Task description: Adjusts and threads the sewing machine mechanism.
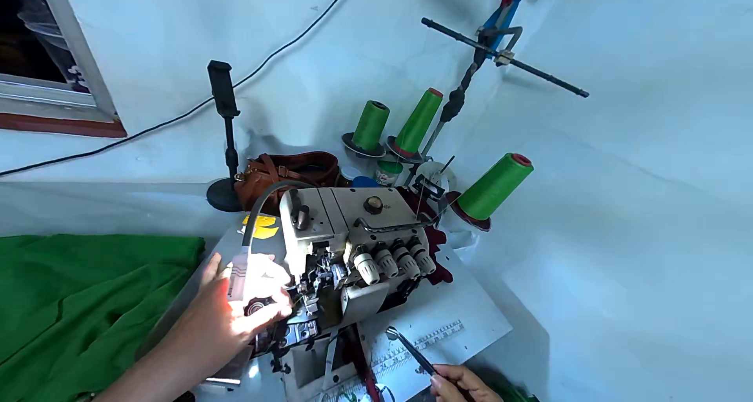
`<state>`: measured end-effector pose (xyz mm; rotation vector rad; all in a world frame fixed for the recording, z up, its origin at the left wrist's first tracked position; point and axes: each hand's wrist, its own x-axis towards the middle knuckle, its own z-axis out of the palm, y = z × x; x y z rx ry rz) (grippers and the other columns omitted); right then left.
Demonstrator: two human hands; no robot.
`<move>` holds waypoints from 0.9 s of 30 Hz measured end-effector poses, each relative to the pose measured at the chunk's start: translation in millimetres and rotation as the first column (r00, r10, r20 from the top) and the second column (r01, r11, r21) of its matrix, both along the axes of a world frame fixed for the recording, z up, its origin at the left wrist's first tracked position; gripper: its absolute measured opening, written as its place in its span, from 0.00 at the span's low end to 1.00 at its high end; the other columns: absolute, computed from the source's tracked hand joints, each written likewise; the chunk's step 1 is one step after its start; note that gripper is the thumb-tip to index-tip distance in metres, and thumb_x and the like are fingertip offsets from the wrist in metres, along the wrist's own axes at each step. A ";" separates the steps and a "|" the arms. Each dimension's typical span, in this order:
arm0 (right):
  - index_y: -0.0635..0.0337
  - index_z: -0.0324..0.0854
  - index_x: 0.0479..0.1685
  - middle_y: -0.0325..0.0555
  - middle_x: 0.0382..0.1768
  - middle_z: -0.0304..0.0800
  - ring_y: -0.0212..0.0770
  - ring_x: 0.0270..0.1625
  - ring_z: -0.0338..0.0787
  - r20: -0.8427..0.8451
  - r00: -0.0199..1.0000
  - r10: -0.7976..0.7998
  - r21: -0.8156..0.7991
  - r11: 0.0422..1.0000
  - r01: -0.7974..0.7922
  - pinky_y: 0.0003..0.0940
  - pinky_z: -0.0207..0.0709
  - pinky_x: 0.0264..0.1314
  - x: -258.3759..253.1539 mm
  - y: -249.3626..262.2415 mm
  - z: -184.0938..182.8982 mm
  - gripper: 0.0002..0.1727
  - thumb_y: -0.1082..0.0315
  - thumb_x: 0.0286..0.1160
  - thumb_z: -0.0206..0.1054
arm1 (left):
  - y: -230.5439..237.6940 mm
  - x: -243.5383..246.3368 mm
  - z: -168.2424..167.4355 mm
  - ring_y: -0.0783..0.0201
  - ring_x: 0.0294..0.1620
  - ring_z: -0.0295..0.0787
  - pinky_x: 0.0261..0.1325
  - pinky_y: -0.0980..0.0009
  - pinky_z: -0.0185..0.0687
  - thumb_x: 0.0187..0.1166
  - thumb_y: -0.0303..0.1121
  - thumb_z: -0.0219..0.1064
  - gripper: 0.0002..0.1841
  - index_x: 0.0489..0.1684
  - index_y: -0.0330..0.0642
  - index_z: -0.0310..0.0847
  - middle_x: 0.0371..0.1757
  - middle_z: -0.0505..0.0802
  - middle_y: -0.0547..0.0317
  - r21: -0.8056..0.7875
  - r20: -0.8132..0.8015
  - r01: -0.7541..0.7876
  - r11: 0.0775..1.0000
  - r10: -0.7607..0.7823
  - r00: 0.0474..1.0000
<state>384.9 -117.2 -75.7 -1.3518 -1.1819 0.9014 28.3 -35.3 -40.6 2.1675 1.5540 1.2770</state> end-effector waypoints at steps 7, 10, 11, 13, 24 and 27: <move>0.70 0.88 0.43 0.35 0.24 0.89 0.22 0.20 0.81 0.036 0.995 -0.096 -0.030 0.995 0.098 0.19 0.78 0.25 6.1 1.9 18.0 0.09 0.84 0.68 0.66 | -1.7 -9.1 7.1 0.74 0.62 0.86 0.92 0.40 0.36 0.65 0.55 0.70 0.17 0.41 0.56 0.91 0.45 0.92 0.74 -0.128 0.027 0.132 0.983 -0.129 0.991; 0.73 0.88 0.45 0.38 0.26 0.90 0.21 0.22 0.83 0.249 0.964 -0.096 -0.015 0.995 0.103 0.19 0.80 0.29 8.6 -0.1 26.6 0.09 0.80 0.69 0.68 | -1.1 -15.9 6.7 0.80 0.56 0.85 0.85 0.52 0.57 0.66 0.56 0.71 0.11 0.30 0.64 0.91 0.40 0.90 0.81 -0.164 0.008 0.234 0.958 -0.236 0.972; 0.73 0.88 0.45 0.39 0.26 0.90 0.22 0.22 0.84 0.280 0.955 -0.098 0.002 0.995 0.101 0.19 0.81 0.29 8.2 -0.6 28.5 0.09 0.80 0.68 0.69 | -1.4 -17.6 7.2 0.83 0.51 0.84 0.70 0.67 0.73 0.64 0.56 0.71 0.11 0.28 0.65 0.92 0.38 0.91 0.83 -0.186 -0.002 0.237 0.953 -0.242 0.970; 0.71 0.88 0.41 0.38 0.26 0.90 0.21 0.21 0.84 0.274 0.956 -0.107 0.044 0.994 0.098 0.19 0.81 0.27 6.4 -0.1 29.2 0.07 0.80 0.66 0.71 | -2.1 -20.2 8.8 0.87 0.42 0.84 0.48 0.80 0.79 0.63 0.53 0.73 0.11 0.26 0.60 0.93 0.34 0.92 0.81 -0.228 0.017 0.289 0.930 -0.293 0.956; 0.69 0.87 0.44 0.30 0.27 0.91 0.20 0.22 0.83 0.025 0.995 -0.095 0.166 0.982 0.090 0.17 0.80 0.27 -4.4 7.5 13.4 0.09 0.85 0.68 0.66 | -5.0 -56.4 34.3 0.81 0.55 0.87 0.58 0.81 0.83 0.65 0.54 0.74 0.26 0.63 0.56 0.86 0.53 0.92 0.77 -0.172 0.281 0.408 0.897 -0.352 0.893; 0.70 0.85 0.44 0.31 0.27 0.89 0.19 0.23 0.82 0.043 0.991 -0.128 0.208 0.971 0.117 0.16 0.80 0.29 -7.1 10.4 7.6 0.07 0.84 0.72 0.64 | -8.5 -34.2 41.8 0.83 0.43 0.86 0.47 0.83 0.83 0.83 0.55 0.59 0.17 0.54 0.57 0.85 0.41 0.89 0.77 -0.021 0.262 0.343 0.939 -0.326 0.909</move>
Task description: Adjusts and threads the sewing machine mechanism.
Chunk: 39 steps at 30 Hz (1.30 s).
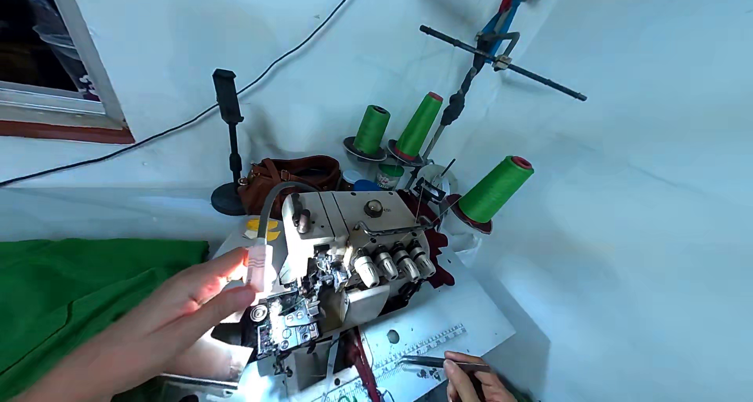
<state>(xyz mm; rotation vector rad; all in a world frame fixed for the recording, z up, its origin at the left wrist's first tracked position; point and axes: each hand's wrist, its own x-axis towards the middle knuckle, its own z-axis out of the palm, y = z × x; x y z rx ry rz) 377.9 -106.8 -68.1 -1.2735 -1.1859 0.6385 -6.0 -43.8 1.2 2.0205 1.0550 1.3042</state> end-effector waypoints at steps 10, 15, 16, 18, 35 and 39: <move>0.76 0.80 0.45 0.48 0.36 0.90 0.25 0.33 0.91 0.339 0.940 0.023 0.073 0.996 -0.051 0.20 0.88 0.41 -14.8 3.8 -16.6 0.09 0.78 0.83 0.56 | -0.9 48.4 3.2 0.86 0.31 0.79 0.35 0.84 0.78 0.72 0.41 0.59 0.15 0.51 0.50 0.83 0.30 0.83 0.76 0.142 -0.117 -0.215 0.966 0.232 0.966; 0.79 0.82 0.45 0.60 0.42 0.90 0.34 0.36 0.93 0.447 0.892 0.072 0.033 0.995 -0.096 0.26 0.89 0.45 -16.4 4.8 -25.7 0.08 0.79 0.77 0.62 | -7.4 30.1 20.5 0.76 0.38 0.85 0.40 0.79 0.84 0.87 0.49 0.55 0.22 0.75 0.55 0.75 0.48 0.88 0.72 0.137 0.026 -0.122 0.983 0.120 0.992; 0.80 0.82 0.45 0.60 0.42 0.90 0.34 0.36 0.93 0.443 0.894 0.065 0.038 0.995 -0.091 0.27 0.89 0.45 -17.9 5.2 -26.7 0.08 0.79 0.77 0.63 | -8.1 33.1 25.3 0.75 0.42 0.85 0.43 0.78 0.85 0.87 0.51 0.55 0.23 0.76 0.56 0.75 0.52 0.88 0.71 0.163 0.033 -0.096 0.982 0.092 0.995; 0.80 0.82 0.44 0.56 0.41 0.91 0.30 0.37 0.93 0.370 0.928 0.048 0.085 0.993 -0.085 0.24 0.89 0.46 -21.9 5.4 -27.3 0.08 0.80 0.76 0.63 | -8.0 46.5 30.1 0.76 0.48 0.85 0.49 0.78 0.86 0.83 0.49 0.61 0.19 0.68 0.58 0.83 0.54 0.86 0.72 0.228 0.049 -0.085 0.970 0.075 0.996; 0.57 0.84 0.41 0.39 0.46 0.90 0.28 0.57 0.90 0.290 0.954 0.081 0.647 0.717 -0.258 0.23 0.84 0.63 -143.4 45.1 -8.8 0.02 0.69 0.79 0.68 | 11.1 40.5 -42.3 0.70 0.37 0.86 0.48 0.60 0.76 0.71 0.45 0.61 0.13 0.23 0.57 0.90 0.28 0.87 0.74 0.294 -0.375 -0.248 0.923 0.350 0.859; 0.55 0.83 0.41 0.39 0.46 0.92 0.29 0.57 0.91 0.285 0.959 -0.003 0.667 0.718 -0.196 0.23 0.85 0.63 -150.2 53.9 -15.5 0.03 0.68 0.79 0.67 | 11.8 38.9 -43.5 0.76 0.35 0.84 0.52 0.62 0.73 0.70 0.45 0.62 0.11 0.22 0.58 0.87 0.27 0.86 0.77 0.266 -0.338 -0.234 0.935 0.318 0.886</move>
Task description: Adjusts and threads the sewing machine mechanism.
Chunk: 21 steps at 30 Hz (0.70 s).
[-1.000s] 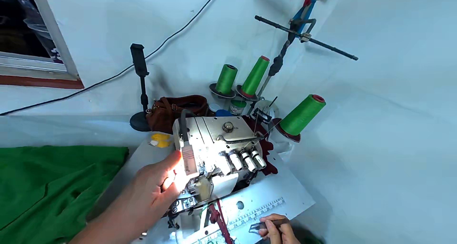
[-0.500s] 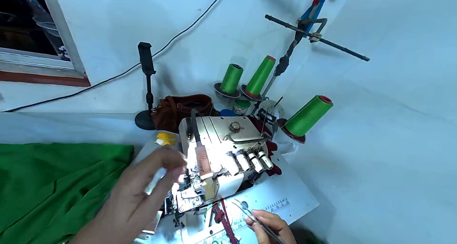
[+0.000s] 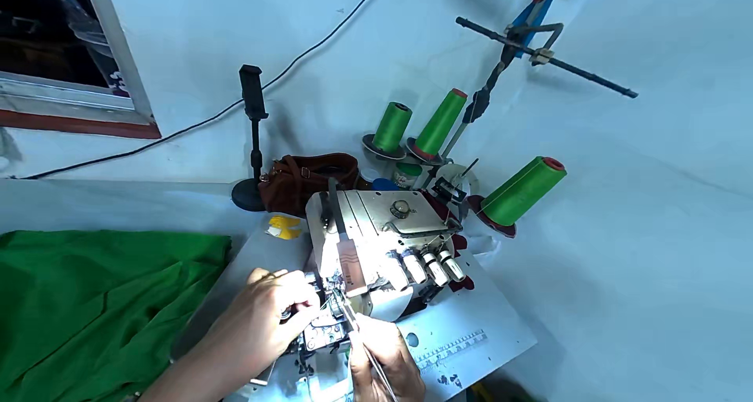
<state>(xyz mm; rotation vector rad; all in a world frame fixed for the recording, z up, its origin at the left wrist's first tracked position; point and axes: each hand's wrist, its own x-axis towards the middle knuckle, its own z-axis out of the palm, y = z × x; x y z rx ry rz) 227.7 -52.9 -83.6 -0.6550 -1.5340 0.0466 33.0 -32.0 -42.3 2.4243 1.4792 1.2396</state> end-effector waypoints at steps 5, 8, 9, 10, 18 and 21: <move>0.56 0.82 0.41 0.39 0.45 0.93 0.28 0.56 0.91 0.012 0.998 -0.055 0.000 0.998 0.055 0.22 0.84 0.63 -2.8 2.0 -1.9 0.04 0.67 0.80 0.65 | 0.2 -0.4 0.4 0.77 0.34 0.82 0.54 0.63 0.72 0.70 0.45 0.62 0.10 0.21 0.59 0.86 0.26 0.85 0.79 -0.004 0.018 0.012 1.000 -0.012 1.000; 0.56 0.83 0.42 0.38 0.45 0.93 0.28 0.56 0.92 -0.035 0.999 -0.021 -0.016 1.000 0.021 0.23 0.85 0.61 -3.5 3.8 -3.1 0.04 0.67 0.80 0.65 | 0.3 -1.0 -1.0 0.77 0.36 0.83 0.55 0.62 0.71 0.71 0.45 0.62 0.10 0.22 0.60 0.87 0.27 0.86 0.79 0.001 -0.001 0.012 1.000 -0.012 1.000; 0.55 0.84 0.42 0.38 0.45 0.94 0.28 0.55 0.93 -0.065 0.998 -0.007 -0.026 1.000 0.005 0.23 0.86 0.61 -4.1 4.5 -3.5 0.03 0.68 0.79 0.66 | 0.4 -1.4 -1.2 0.77 0.36 0.83 0.55 0.62 0.71 0.71 0.45 0.61 0.11 0.22 0.60 0.87 0.27 0.86 0.79 0.001 -0.005 0.013 1.000 -0.013 1.000; 0.56 0.85 0.41 0.38 0.45 0.95 0.29 0.54 0.93 -0.109 0.994 0.016 -0.041 0.999 -0.021 0.23 0.87 0.60 -5.1 4.9 -3.1 0.02 0.69 0.78 0.67 | 0.6 -1.7 -1.3 0.77 0.35 0.83 0.54 0.62 0.70 0.71 0.45 0.61 0.11 0.23 0.60 0.87 0.27 0.86 0.79 0.000 -0.004 0.015 1.000 -0.015 1.000; 0.65 0.86 0.36 0.51 0.37 0.97 0.36 0.38 0.97 -0.579 0.803 0.139 -0.264 0.900 -0.346 0.26 0.91 0.43 -10.3 -0.5 8.3 0.08 0.86 0.68 0.65 | 0.3 -2.7 0.0 0.78 0.33 0.82 0.52 0.62 0.72 0.70 0.45 0.62 0.10 0.22 0.59 0.87 0.26 0.85 0.80 -0.009 -0.010 0.022 1.000 -0.022 1.000; 0.68 0.85 0.36 0.54 0.34 0.96 0.35 0.34 0.95 -0.704 0.696 0.141 -0.281 0.844 -0.456 0.24 0.89 0.40 -10.2 -2.2 11.8 0.08 0.87 0.69 0.62 | 0.4 -3.9 -0.4 0.78 0.34 0.82 0.53 0.63 0.71 0.71 0.45 0.62 0.10 0.22 0.60 0.87 0.26 0.85 0.80 -0.022 -0.004 0.033 0.999 -0.033 0.999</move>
